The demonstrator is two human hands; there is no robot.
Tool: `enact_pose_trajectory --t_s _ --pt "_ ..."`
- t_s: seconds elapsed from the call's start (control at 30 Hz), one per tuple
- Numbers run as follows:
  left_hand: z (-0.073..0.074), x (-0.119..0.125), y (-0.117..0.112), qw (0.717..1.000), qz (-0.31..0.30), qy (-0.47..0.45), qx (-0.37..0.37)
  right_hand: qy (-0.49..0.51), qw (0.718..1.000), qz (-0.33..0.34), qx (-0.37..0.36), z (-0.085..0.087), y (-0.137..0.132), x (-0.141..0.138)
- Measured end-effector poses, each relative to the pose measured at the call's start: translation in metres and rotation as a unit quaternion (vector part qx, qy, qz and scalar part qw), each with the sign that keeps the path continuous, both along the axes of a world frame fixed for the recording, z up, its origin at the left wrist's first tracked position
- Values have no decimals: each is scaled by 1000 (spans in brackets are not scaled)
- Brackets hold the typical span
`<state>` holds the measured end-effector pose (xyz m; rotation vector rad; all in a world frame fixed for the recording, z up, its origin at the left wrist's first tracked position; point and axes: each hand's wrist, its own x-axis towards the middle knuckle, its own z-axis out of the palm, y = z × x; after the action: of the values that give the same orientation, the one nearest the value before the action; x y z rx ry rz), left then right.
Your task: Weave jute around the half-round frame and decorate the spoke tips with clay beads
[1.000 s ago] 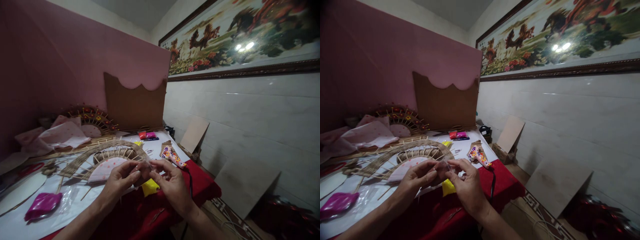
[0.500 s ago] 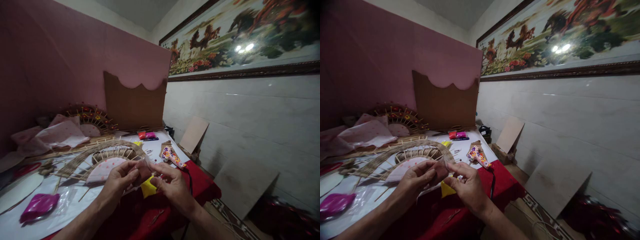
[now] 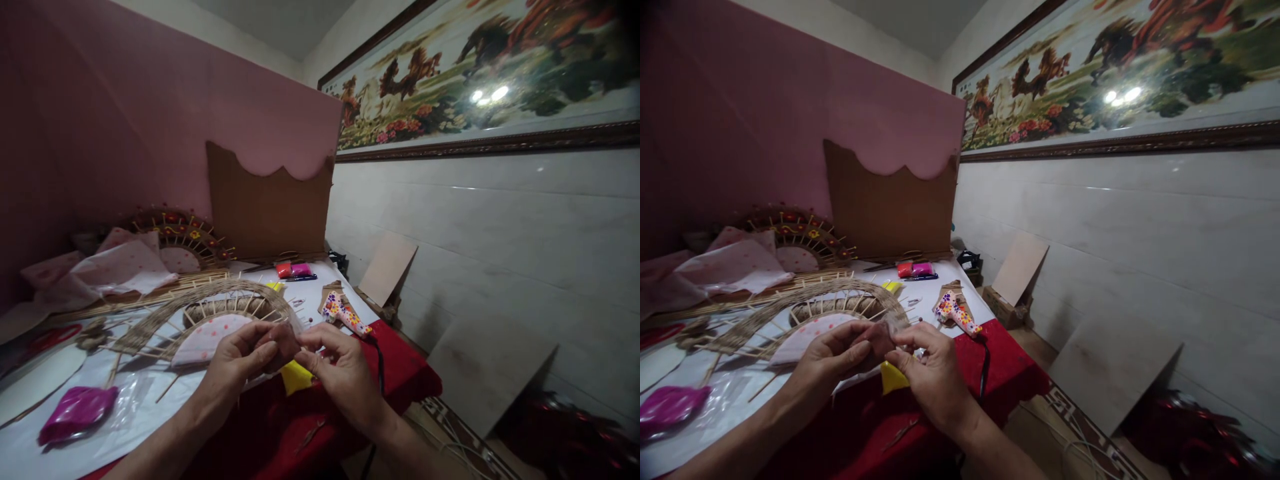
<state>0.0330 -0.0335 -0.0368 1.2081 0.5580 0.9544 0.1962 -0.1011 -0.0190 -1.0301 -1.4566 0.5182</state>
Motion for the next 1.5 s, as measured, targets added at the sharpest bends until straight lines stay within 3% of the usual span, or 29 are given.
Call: enact_pose_trajectory --t_s 0.3,0.5,0.73,0.93,1.07,1.23,1.5 --pt "5 0 0 999 15 10 35 178 983 1 -37 -13 4 -5" --pt "14 0 -6 993 -22 76 83 78 996 -27 -37 -4 0 0" --pt "19 0 -10 984 -8 129 120 -69 997 -37 -5 -1 -7 -2" --pt "12 0 -8 982 -43 126 134 -76 996 -44 -11 -6 -4 -5" --pt "11 2 -7 970 -23 155 184 -59 997 -48 -33 -9 -2 -5" --pt "13 3 -6 965 -2 177 194 -18 996 -39 -76 -14 -1 -4" --pt "13 2 -9 960 -2 191 207 -62 994 -22 -85 -15 -2 -3"
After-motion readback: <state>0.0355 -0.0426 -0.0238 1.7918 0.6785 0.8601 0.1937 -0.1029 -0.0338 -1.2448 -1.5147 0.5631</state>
